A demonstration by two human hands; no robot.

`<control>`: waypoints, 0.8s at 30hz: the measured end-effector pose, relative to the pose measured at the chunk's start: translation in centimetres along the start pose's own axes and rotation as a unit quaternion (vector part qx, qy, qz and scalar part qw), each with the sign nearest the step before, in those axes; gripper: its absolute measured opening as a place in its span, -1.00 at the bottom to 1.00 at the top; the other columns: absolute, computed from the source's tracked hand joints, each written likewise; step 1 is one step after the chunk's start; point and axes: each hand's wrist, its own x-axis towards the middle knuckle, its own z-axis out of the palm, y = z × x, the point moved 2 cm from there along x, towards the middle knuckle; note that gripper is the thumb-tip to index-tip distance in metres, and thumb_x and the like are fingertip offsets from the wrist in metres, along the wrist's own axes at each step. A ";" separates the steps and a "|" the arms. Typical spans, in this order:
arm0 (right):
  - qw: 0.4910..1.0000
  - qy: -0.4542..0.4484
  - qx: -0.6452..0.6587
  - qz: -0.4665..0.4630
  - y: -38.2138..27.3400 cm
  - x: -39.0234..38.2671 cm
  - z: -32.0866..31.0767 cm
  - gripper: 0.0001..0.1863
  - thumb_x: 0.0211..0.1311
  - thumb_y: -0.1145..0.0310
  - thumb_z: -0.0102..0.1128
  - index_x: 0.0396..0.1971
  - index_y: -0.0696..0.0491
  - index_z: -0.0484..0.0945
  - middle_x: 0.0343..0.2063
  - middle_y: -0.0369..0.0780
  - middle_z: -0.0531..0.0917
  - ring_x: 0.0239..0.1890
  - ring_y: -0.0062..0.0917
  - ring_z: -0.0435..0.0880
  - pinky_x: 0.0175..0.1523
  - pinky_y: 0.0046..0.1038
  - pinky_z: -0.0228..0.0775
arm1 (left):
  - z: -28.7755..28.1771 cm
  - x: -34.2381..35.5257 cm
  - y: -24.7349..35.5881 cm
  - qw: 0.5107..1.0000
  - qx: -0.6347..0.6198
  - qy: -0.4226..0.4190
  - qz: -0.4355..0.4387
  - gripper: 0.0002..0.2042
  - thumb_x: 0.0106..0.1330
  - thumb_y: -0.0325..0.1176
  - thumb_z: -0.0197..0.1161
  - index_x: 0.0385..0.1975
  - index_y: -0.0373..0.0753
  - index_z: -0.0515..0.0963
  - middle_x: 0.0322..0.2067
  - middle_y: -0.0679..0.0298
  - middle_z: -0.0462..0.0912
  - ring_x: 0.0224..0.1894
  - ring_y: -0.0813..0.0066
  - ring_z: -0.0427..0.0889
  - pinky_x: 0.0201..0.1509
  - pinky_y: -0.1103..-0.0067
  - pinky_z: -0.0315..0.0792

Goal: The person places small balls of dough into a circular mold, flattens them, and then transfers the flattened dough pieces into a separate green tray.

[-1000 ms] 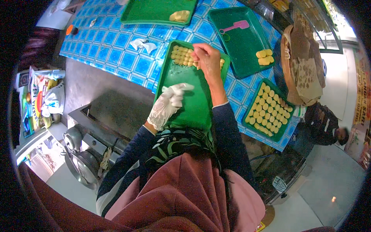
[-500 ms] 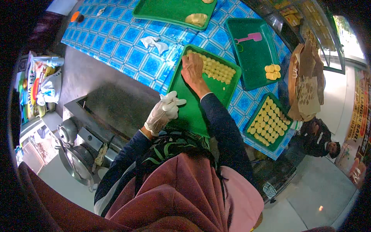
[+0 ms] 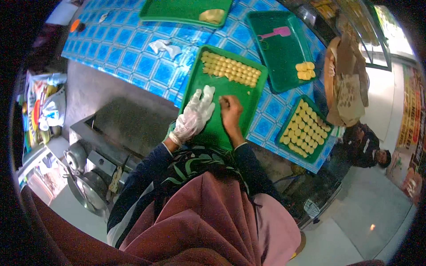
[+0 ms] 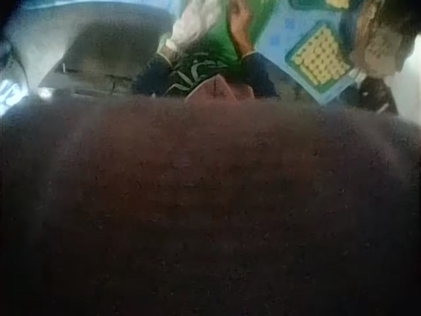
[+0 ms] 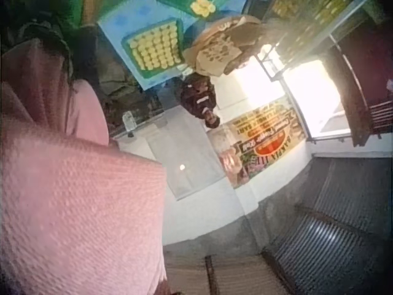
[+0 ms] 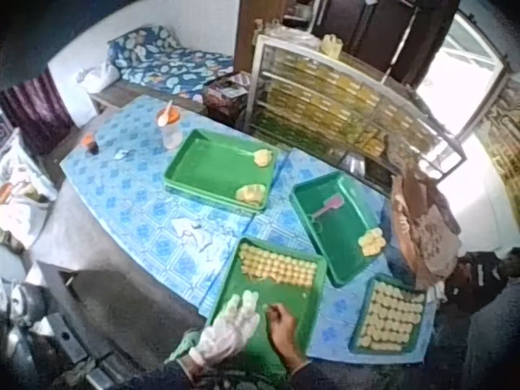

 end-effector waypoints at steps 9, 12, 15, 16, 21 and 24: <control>0.946 -0.059 -0.233 -0.217 -0.1 0.6 -2.4 -0.48 -0.14 0.62 0.19 -0.03 0.09 0.66 -0.16 -0.11 0.50 -0.05 -0.12 0.46 -0.05 -0.13 0.34 | 3.6 1.1 3.5 0.953 -0.290 0.034 -0.082 -0.54 0.55 -0.17 0.00 0.38 -0.14 0.39 0.54 0.16 0.12 0.51 -0.16 0.19 0.51 -0.10 0.07; 0.940 -0.006 -0.255 -0.225 -1.8 3.9 -1.9 -0.40 0.04 0.65 0.12 0.15 -0.02 0.62 0.08 -0.04 0.49 0.05 -0.09 0.46 0.07 -0.02 0.29 | 3.5 -0.4 2.8 0.947 -0.308 0.028 -0.084 -0.58 0.55 -0.23 -0.01 0.35 -0.14 0.39 0.56 0.15 0.08 0.48 -0.20 0.21 0.54 -0.07 0.07; 0.867 0.033 -0.375 -0.326 -1.6 6.4 1.6 -0.28 0.21 0.51 0.17 0.43 -0.10 0.33 0.34 0.08 0.32 0.21 0.00 0.38 0.14 0.12 0.23 | 1.5 -1.1 2.4 0.945 -0.294 -0.078 -0.123 -0.52 0.57 -0.20 -0.05 0.43 -0.17 0.28 0.54 0.02 0.09 0.51 -0.16 0.14 0.54 0.02 0.13; 0.867 0.034 -0.375 -0.327 -1.2 6.3 2.0 -0.28 0.21 0.51 0.17 0.43 -0.10 0.33 0.34 0.08 0.32 0.21 0.00 0.38 0.14 0.12 0.23 | 1.6 -1.2 2.6 0.945 -0.293 -0.077 -0.123 -0.52 0.57 -0.20 -0.05 0.43 -0.17 0.28 0.54 0.02 0.09 0.51 -0.16 0.14 0.54 0.02 0.13; 0.874 0.014 -0.325 -0.361 -0.7 6.6 3.6 -0.14 0.21 0.64 0.08 0.53 -0.18 0.17 0.46 0.14 0.14 0.39 0.05 0.23 0.26 0.13 0.08 | 2.8 -2.6 2.5 0.923 -0.345 -0.017 -0.169 -0.36 0.59 -0.15 -0.08 0.56 -0.29 -0.04 0.52 0.05 0.15 0.52 -0.08 0.14 0.59 0.15 0.04; 0.880 0.008 -0.315 -0.354 -1.3 6.7 3.4 -0.13 0.19 0.69 0.07 0.52 -0.18 0.18 0.45 0.15 0.14 0.40 0.05 0.23 0.25 0.11 0.07 | 3.1 -3.1 2.3 0.904 -0.386 -0.011 -0.187 -0.37 0.59 -0.16 -0.08 0.56 -0.27 -0.02 0.52 0.09 0.16 0.54 -0.06 0.10 0.59 0.17 0.04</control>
